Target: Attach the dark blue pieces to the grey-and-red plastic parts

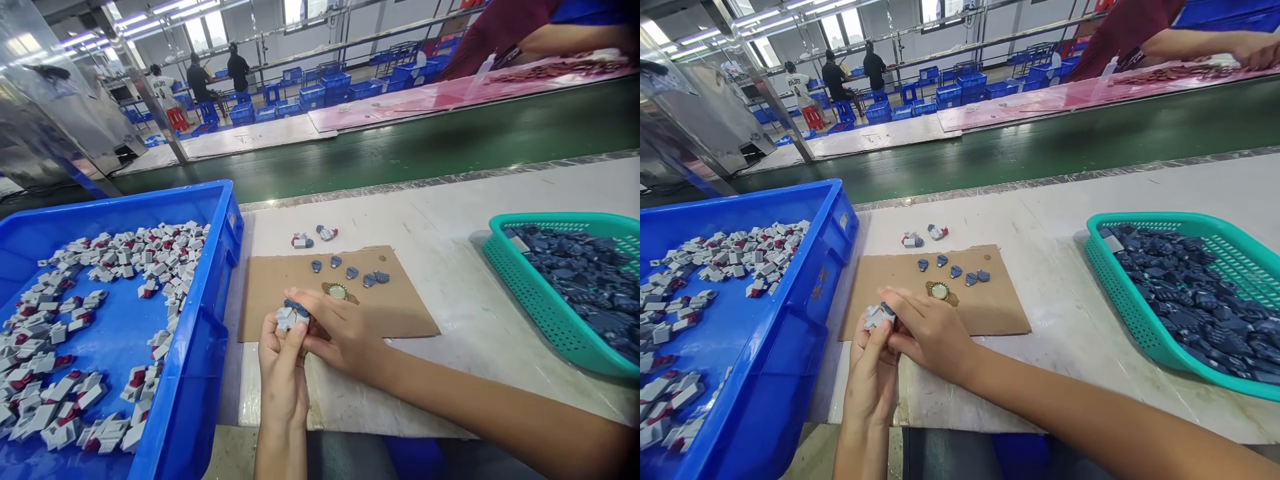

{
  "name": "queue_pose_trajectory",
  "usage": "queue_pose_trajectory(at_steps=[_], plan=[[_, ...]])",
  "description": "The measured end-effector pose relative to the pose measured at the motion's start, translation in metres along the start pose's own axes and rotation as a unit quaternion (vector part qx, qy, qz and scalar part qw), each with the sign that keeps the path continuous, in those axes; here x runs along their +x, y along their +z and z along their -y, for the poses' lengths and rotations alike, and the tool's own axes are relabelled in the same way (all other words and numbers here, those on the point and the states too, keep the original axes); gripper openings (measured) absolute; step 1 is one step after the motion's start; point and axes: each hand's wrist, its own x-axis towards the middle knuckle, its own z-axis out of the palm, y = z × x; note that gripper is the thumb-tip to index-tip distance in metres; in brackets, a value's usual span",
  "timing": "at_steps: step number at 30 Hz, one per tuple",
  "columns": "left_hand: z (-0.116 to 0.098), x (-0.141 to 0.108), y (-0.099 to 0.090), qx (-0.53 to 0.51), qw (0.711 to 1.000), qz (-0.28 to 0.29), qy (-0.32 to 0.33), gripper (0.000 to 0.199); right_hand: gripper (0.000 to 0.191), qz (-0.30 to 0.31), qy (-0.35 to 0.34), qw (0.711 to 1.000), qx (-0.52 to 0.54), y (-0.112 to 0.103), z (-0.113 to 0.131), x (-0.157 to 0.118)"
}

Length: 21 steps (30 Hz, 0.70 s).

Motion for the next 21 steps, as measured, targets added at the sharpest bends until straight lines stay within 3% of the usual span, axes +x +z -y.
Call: queue_pose_trajectory(at_steps=[5, 10, 12, 15, 21], plan=[[-0.002, 0.001, 0.003, -0.009, 1.0, -0.017, 0.009, 0.014, 0.039, 0.015, 0.011, 0.999, -0.031, 0.004, 0.0, 0.002], [-0.002, -0.002, 0.006, 0.024, 1.0, 0.006, -0.008, 0.019, 0.051, 0.038, 0.039, 0.998, -0.04, -0.005, 0.002, 0.01], [-0.001, -0.004, 0.006, 0.048, 0.998, 0.031, -0.006, 0.02, 0.054, 0.028, 0.033, 0.998, -0.043, -0.01, 0.002, 0.014], [0.001, -0.006, 0.005, 0.071, 0.996, 0.055, -0.002, 0.019, 0.045, 0.014, 0.01, 0.999, -0.031, -0.012, 0.0, 0.015], [0.005, -0.002, 0.001, 0.091, 0.994, 0.064, 0.009, 0.02, 0.031, -0.048, 0.064, 0.996, 0.044, 0.003, -0.002, 0.004]])
